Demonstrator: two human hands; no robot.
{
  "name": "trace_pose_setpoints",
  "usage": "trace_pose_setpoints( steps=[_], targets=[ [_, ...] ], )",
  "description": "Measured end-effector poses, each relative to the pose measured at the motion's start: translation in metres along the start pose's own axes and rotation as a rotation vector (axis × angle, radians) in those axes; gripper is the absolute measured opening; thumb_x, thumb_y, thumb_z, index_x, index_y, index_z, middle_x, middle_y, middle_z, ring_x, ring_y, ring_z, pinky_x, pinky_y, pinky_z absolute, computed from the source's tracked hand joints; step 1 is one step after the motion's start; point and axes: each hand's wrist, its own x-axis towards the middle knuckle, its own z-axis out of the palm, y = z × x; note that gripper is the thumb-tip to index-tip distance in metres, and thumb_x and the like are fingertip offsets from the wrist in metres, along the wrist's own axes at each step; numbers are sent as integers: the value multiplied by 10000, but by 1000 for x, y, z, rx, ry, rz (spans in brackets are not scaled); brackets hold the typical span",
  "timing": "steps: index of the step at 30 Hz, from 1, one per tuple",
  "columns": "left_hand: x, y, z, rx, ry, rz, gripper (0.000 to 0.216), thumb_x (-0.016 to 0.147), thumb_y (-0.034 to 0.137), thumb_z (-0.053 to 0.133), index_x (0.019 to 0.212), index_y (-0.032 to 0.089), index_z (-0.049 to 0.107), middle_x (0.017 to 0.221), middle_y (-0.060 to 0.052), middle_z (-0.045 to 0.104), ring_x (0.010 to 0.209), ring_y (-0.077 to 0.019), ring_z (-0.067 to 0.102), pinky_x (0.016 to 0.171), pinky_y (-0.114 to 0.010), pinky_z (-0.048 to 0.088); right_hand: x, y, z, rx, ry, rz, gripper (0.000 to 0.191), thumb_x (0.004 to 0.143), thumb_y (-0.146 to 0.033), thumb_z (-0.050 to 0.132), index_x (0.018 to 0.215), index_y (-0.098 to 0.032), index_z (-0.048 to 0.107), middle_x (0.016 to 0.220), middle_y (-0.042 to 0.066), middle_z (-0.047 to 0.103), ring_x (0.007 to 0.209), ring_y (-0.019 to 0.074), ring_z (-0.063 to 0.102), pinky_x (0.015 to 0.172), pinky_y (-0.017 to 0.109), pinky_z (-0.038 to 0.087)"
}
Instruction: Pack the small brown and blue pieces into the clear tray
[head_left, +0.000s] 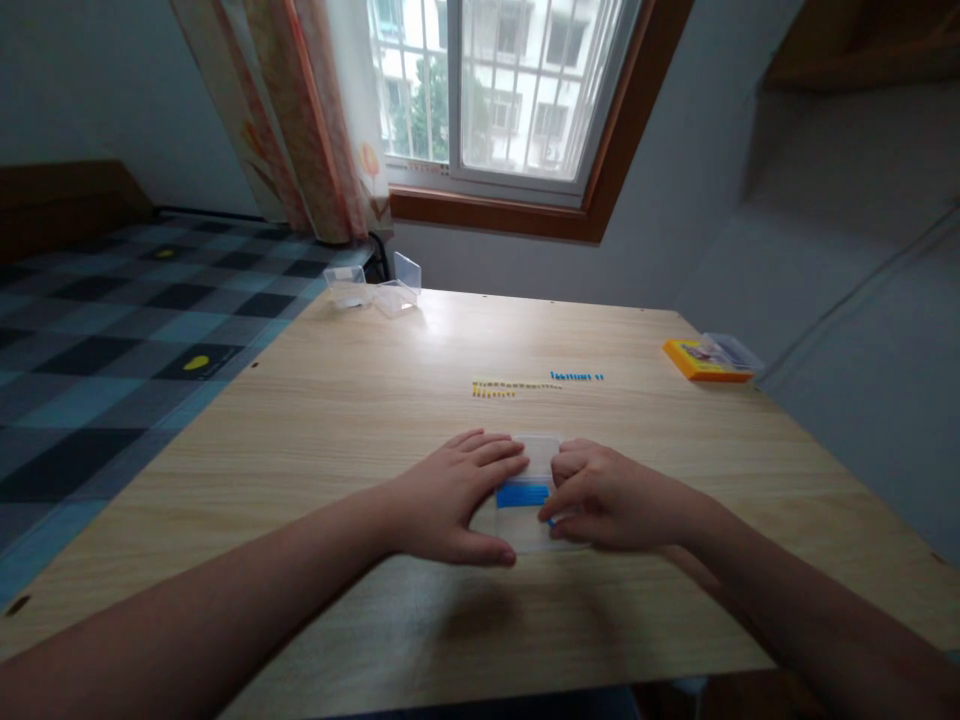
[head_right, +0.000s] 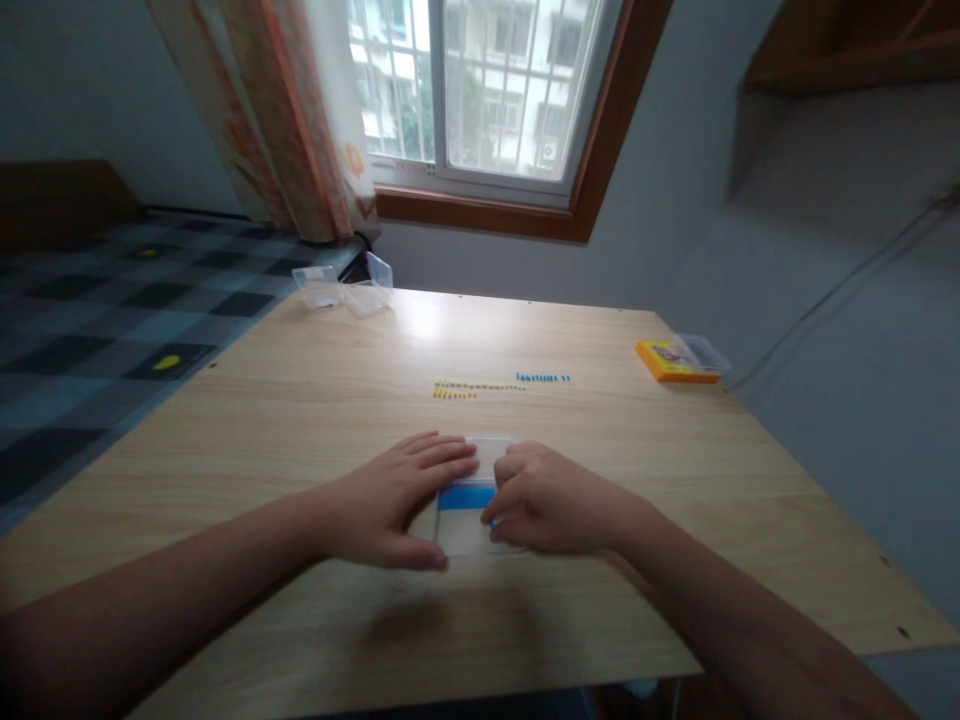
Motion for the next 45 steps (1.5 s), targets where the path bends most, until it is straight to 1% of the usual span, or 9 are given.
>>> trace_pose_setpoints(
  steps=[5,10,15,20,26,32,35,38,45],
  targets=[
    [0,1,-1,3,-6,-4,984,803,781,669,1536,151,484,1598,-203,464,1485,-411,422,1249,-612,252,-8,4,-5,72,93,-51,193,924,-196,641,976,-207,826,794,42,616,762,172,561,737,325,400],
    [0,1,-1,0,-11,-12,1001,797,788,670,1535,138,484,1596,-213,462,1485,-409,422,1249,-610,253,-11,3,-4,94,87,-93,245,851,-148,621,971,-210,826,813,49,627,758,175,558,741,333,406],
    [0,1,-2,-7,0,-6,984,794,779,688,1534,161,487,1597,-208,462,1481,-420,426,1248,-611,250,-9,-6,-3,53,57,-37,256,826,-117,618,948,-208,823,809,44,627,769,179,562,776,346,419],
    [-1,2,-2,-16,8,3,981,795,782,683,1531,162,491,1590,-212,470,1471,-422,439,1242,-620,259,-12,-11,-4,72,56,99,229,893,-105,590,881,-190,802,835,52,649,796,173,587,744,309,430],
    [0,3,-2,-11,3,-3,981,786,769,703,1535,175,486,1593,-201,471,1471,-422,439,1246,-611,257,-14,-11,0,-17,92,213,245,950,-148,571,903,-192,807,812,47,641,764,161,574,685,281,394],
    [-1,2,-2,-4,-6,-4,981,796,765,693,1536,158,482,1597,-210,462,1478,-419,429,1245,-615,254,-14,-11,1,-53,154,209,265,970,-173,557,975,-208,819,792,41,629,764,161,563,674,276,388],
    [0,2,-2,-2,-5,-4,973,793,766,696,1541,183,477,1602,-200,459,1483,-406,427,1248,-603,253,-15,-11,1,-83,150,215,253,948,-152,570,932,-203,817,779,40,623,754,161,555,660,277,377],
    [0,2,-2,-6,-8,1,985,795,769,693,1539,159,480,1598,-214,459,1483,-413,424,1247,-610,251,-15,-12,0,-98,123,217,241,938,-146,579,880,-198,807,779,38,623,749,161,555,656,279,372],
    [-1,2,-1,-23,16,10,975,799,775,688,1533,164,491,1591,-213,467,1467,-435,439,1238,-630,261,-12,-13,1,-66,151,216,244,955,-166,569,874,-195,798,778,43,633,764,172,561,671,288,384]
  ],
)
